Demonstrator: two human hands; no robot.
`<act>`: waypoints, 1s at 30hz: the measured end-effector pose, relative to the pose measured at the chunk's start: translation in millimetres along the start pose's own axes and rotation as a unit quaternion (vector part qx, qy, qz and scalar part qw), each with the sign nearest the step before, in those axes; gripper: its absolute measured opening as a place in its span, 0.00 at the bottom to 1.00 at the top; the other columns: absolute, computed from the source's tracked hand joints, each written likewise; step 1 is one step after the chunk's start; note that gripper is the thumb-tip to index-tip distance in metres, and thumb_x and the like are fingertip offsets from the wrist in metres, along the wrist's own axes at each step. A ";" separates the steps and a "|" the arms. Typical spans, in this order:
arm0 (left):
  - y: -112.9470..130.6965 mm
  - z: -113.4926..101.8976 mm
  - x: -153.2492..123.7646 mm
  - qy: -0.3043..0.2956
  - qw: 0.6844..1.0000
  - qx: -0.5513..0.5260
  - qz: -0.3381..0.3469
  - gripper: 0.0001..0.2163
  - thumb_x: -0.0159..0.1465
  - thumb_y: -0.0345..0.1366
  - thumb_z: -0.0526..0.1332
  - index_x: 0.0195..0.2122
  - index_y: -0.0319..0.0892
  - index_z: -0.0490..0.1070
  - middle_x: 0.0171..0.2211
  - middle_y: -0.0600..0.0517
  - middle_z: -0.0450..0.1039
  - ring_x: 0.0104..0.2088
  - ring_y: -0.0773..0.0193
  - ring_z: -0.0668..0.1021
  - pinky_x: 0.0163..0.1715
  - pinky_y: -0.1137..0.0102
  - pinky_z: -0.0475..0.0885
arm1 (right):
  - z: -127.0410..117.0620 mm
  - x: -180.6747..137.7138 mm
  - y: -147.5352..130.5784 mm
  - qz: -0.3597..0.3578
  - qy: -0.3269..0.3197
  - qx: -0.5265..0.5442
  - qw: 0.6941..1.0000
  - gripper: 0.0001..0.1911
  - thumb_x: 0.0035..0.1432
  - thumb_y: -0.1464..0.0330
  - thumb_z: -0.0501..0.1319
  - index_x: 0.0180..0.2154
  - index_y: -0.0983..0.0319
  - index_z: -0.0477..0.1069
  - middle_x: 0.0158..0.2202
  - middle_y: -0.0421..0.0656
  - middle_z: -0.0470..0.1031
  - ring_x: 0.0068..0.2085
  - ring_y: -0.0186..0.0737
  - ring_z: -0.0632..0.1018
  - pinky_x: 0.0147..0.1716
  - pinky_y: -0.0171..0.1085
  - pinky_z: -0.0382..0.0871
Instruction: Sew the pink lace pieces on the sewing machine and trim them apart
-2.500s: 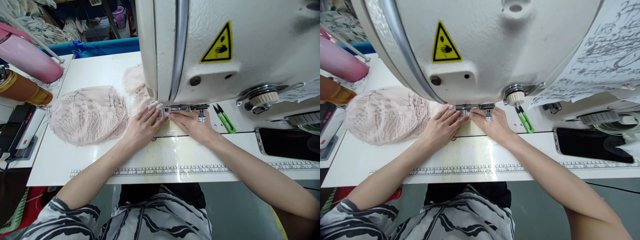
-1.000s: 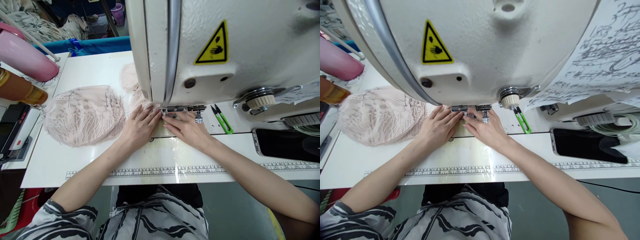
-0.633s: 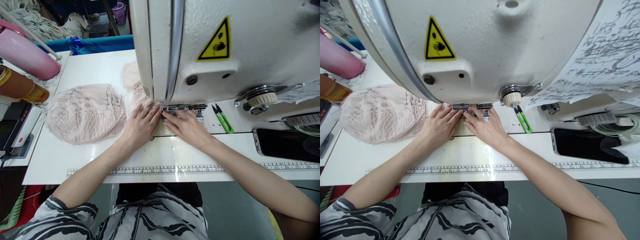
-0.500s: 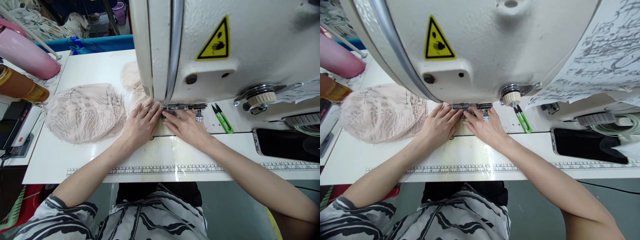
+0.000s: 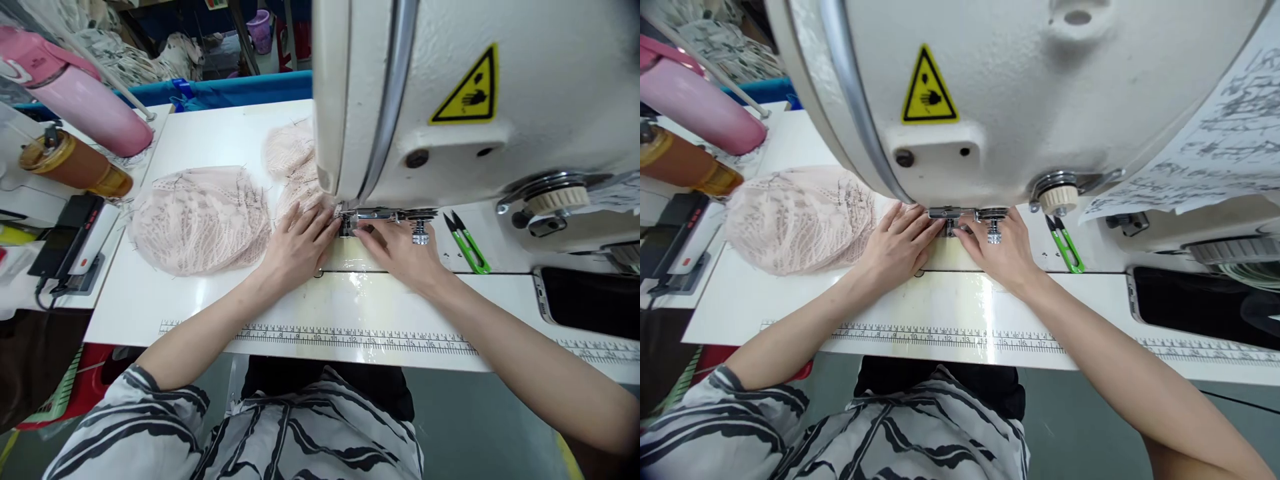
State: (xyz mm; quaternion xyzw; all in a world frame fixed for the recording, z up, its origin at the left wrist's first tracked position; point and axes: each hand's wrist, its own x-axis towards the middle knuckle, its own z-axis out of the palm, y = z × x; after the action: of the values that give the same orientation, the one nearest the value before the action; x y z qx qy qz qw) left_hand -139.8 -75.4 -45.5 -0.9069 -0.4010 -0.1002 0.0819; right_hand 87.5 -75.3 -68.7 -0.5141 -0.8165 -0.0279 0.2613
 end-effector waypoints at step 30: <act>-84.8 -116.7 -71.8 0.267 0.856 -0.148 -0.416 0.04 0.59 0.35 0.64 0.32 0.41 0.75 0.29 0.57 0.76 0.31 0.68 0.76 0.35 0.72 0.74 | -7.6 6.8 10.4 -0.046 0.055 0.038 0.997 0.20 0.72 0.59 0.52 0.39 0.56 0.81 0.26 0.43 0.78 0.28 0.44 0.75 0.42 0.47 0.68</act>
State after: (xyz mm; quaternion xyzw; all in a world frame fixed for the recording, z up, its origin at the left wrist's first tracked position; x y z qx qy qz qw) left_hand -263.6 -96.7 55.3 -0.5951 -0.6842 -0.4216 0.0010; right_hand 97.2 -67.2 -61.4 -0.4636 -0.8240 -0.0369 0.3235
